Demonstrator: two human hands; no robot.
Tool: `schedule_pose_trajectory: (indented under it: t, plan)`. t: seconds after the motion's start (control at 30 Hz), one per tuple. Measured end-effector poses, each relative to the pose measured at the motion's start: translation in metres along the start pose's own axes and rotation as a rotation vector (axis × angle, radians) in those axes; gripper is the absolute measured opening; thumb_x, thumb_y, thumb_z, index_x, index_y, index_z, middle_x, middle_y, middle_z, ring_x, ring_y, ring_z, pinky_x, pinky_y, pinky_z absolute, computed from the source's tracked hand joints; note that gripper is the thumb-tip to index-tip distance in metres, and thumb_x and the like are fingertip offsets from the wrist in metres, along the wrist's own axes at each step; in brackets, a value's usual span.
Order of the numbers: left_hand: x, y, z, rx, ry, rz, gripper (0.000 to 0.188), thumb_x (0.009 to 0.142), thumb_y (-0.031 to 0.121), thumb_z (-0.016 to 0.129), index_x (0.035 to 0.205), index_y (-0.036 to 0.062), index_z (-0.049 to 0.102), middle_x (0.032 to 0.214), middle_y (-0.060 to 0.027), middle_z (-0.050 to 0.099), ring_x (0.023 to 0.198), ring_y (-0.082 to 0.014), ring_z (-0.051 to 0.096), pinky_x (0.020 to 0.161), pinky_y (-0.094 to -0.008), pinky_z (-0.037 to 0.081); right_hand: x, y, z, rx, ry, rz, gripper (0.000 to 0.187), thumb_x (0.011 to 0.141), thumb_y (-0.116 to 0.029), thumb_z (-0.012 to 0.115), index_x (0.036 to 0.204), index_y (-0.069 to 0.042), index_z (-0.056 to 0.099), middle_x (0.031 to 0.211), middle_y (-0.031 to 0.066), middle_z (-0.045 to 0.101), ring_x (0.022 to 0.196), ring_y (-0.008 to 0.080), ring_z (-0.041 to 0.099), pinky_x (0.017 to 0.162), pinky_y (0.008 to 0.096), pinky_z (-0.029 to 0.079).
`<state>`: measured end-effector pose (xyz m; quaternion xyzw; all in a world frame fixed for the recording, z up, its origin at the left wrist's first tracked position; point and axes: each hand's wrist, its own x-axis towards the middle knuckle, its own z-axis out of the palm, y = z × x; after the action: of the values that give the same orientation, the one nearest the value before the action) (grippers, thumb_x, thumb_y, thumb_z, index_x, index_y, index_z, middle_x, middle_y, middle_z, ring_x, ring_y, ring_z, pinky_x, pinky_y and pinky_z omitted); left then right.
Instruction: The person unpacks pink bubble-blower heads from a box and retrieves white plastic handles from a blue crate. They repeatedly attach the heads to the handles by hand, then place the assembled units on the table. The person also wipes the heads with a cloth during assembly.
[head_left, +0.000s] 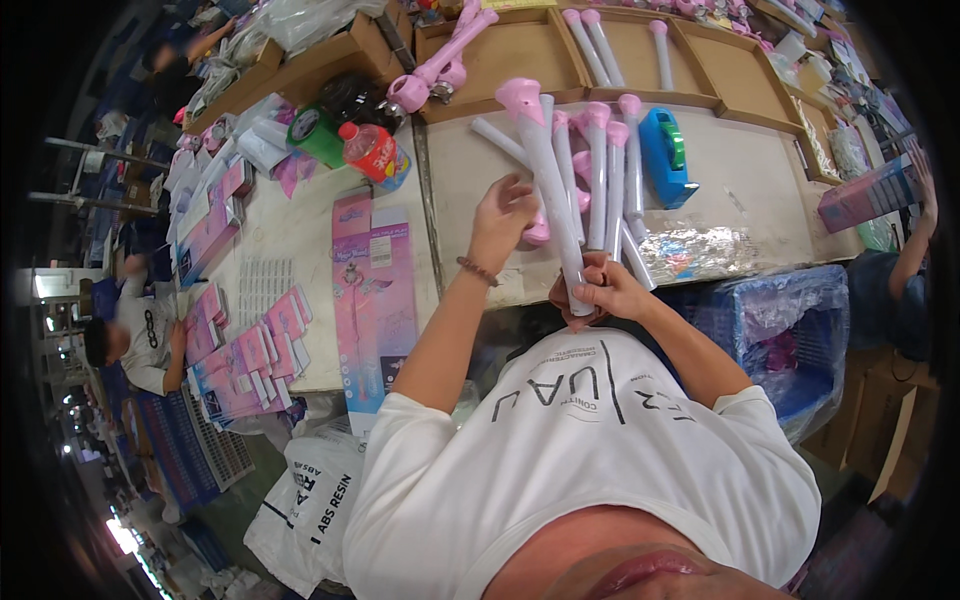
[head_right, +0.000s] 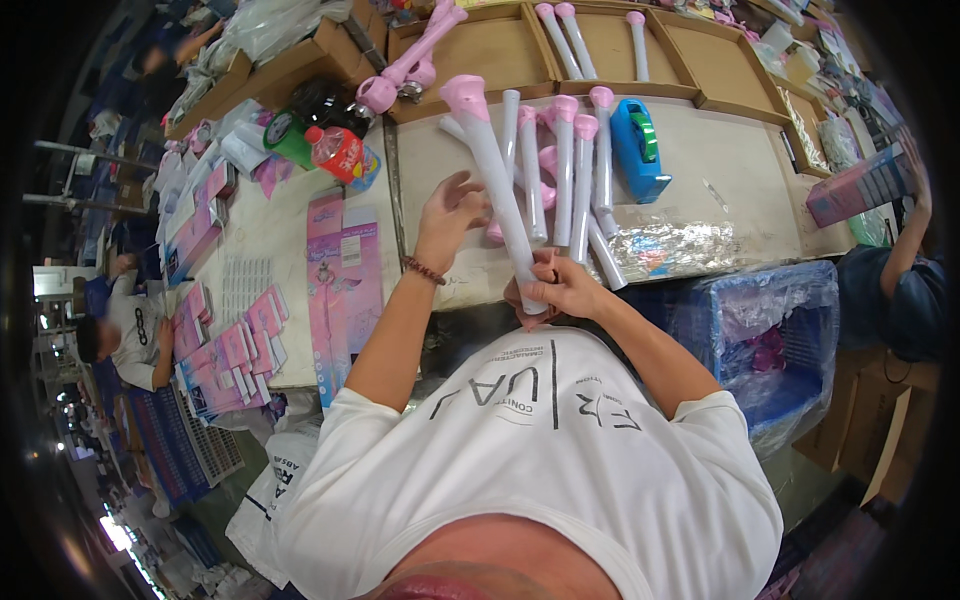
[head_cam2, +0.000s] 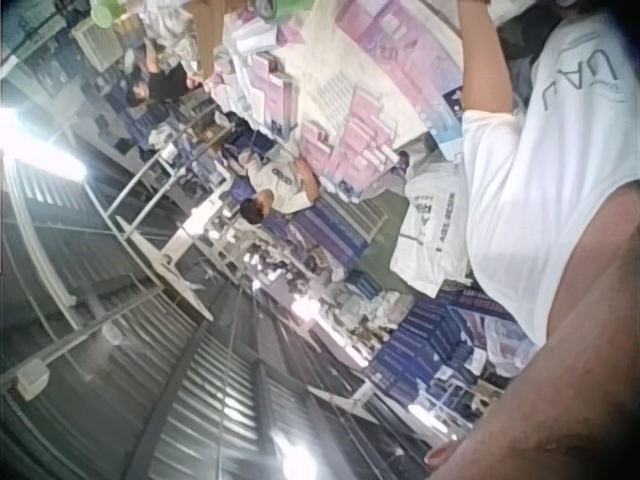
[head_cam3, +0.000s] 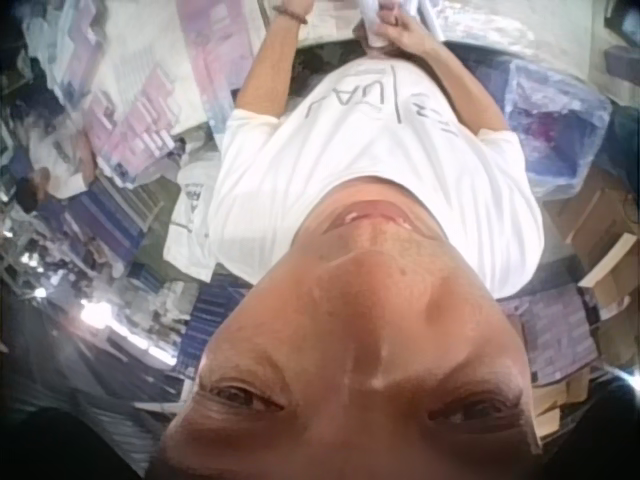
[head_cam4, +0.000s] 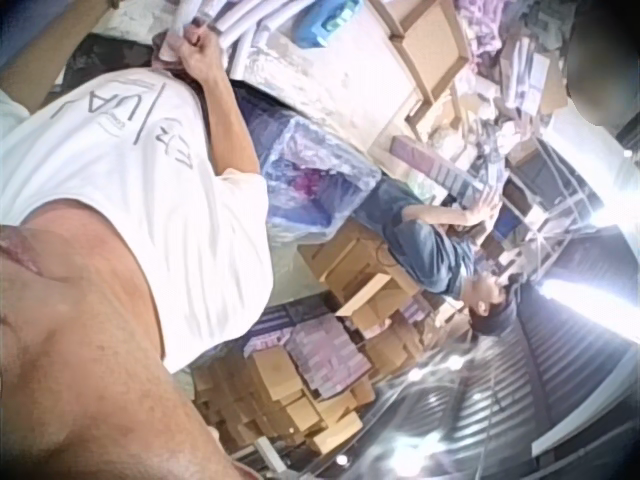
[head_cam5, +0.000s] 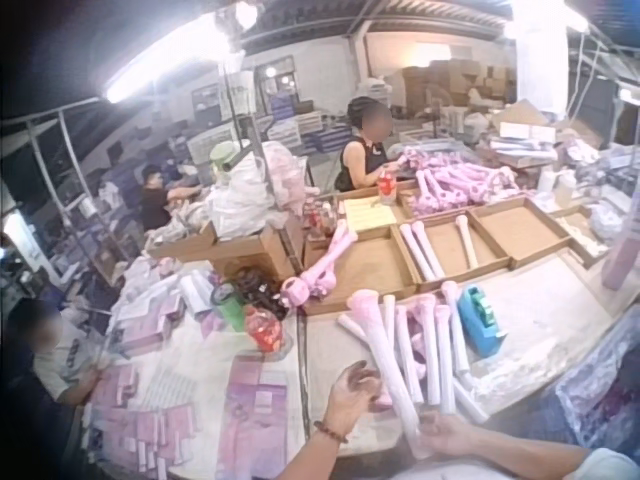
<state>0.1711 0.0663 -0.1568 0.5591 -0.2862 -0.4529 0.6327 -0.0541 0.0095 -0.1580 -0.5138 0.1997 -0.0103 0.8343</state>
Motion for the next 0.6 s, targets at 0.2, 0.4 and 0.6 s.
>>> schedule_pose_trajectory:
  t: [0.2, 0.4, 0.6]
  plan:
    - [0.007, -0.069, -0.014, 0.41, 0.227, -0.161, 0.059, 0.083, 0.031, 0.068, 0.125, -0.0075, 0.05, 0.12, -0.0194, 0.058, 0.103, -0.0237, 0.06, 0.085, -0.0323, 0.05, -0.005, -0.024, -0.062, -0.045, 0.303, 0.084, 0.028, 0.088, -0.029, 0.064, 0.095, -0.003, 0.054, 0.088, 0.0028, 0.056, 0.08, 0.009, 0.052, 0.07, 0.0248, 0.046]
    - [0.024, -0.115, -0.005, 0.654, 0.239, -0.228, 0.067, 0.082, 0.036, 0.068, 0.125, -0.0105, 0.048, 0.122, -0.0256, 0.056, 0.105, -0.0302, 0.061, 0.09, -0.0369, 0.047, 0.018, -0.084, -0.168, 0.058, 0.327, 0.074, 0.039, 0.088, -0.028, 0.059, 0.108, 0.003, 0.047, 0.092, 0.0163, 0.065, 0.058, 0.0271, 0.067, 0.044, 0.0371, 0.056]
    - [0.03, -0.13, 0.011, 0.587, 0.308, -0.294, 0.062, 0.082, 0.033, 0.066, 0.123, -0.0113, 0.049, 0.117, -0.0243, 0.059, 0.105, -0.0293, 0.061, 0.089, -0.0361, 0.048, 0.074, -0.184, -0.284, -0.369, 0.742, -0.201, 0.021, 0.087, -0.023, 0.058, 0.095, -0.003, 0.054, 0.07, 0.0076, 0.059, 0.05, 0.0162, 0.059, 0.044, 0.0272, 0.049]
